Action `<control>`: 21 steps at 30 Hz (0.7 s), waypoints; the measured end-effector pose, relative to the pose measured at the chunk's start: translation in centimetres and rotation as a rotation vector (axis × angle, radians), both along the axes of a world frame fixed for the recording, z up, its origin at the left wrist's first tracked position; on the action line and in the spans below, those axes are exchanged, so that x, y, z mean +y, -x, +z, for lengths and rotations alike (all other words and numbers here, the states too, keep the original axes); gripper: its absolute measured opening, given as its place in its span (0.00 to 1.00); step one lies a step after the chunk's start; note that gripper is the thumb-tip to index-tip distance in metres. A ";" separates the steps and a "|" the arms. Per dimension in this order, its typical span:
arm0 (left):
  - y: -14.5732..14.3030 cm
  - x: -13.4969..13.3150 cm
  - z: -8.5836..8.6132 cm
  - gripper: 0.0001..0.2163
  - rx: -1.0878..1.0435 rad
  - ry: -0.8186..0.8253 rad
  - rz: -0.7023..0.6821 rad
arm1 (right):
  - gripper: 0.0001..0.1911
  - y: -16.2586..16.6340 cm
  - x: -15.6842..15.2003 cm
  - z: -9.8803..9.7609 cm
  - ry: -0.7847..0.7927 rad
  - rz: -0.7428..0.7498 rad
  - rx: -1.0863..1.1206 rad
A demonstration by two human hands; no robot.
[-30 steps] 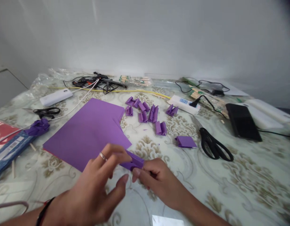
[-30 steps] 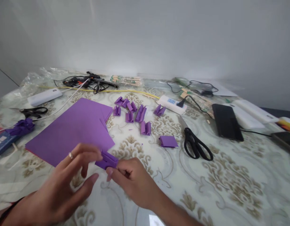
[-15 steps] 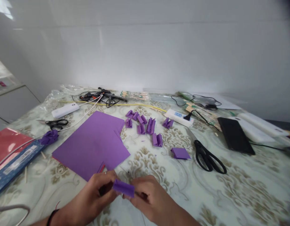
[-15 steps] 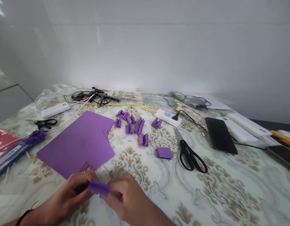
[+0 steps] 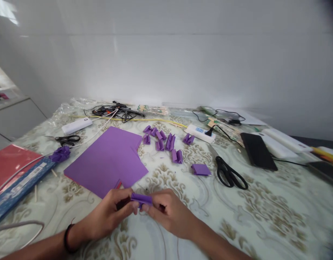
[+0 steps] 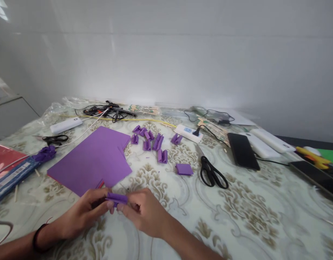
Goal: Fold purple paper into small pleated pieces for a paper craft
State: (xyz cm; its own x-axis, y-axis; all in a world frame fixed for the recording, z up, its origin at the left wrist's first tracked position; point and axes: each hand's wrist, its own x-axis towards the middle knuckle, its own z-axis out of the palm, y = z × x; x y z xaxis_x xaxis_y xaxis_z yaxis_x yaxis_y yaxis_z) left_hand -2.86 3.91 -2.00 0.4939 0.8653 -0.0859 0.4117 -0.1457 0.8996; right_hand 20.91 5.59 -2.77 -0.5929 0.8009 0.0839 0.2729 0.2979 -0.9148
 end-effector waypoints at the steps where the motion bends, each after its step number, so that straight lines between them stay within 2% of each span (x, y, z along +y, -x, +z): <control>1: 0.0 0.0 0.0 0.19 0.005 0.001 0.003 | 0.30 0.0 0.0 -0.1 -0.013 -0.003 0.005; 8: 0.0 0.0 0.2 0.21 0.038 0.008 -0.009 | 0.30 -0.4 0.2 0.4 0.065 0.011 0.001; 15: -0.1 0.0 0.8 0.23 0.051 0.016 -0.012 | 0.29 -0.4 0.3 0.4 0.068 0.033 0.007; 21: 0.0 0.0 0.5 0.22 0.070 0.008 -0.009 | 0.31 -0.4 0.3 0.6 0.090 0.005 -0.002</control>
State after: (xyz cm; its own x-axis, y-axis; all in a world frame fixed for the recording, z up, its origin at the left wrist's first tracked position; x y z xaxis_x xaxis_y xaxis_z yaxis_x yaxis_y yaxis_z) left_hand -2.82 3.90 -1.52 0.4945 0.8598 -0.1271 0.4722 -0.1430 0.8698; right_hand 21.30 5.85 -2.21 -0.5973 0.8020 0.0106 0.2735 0.2161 -0.9373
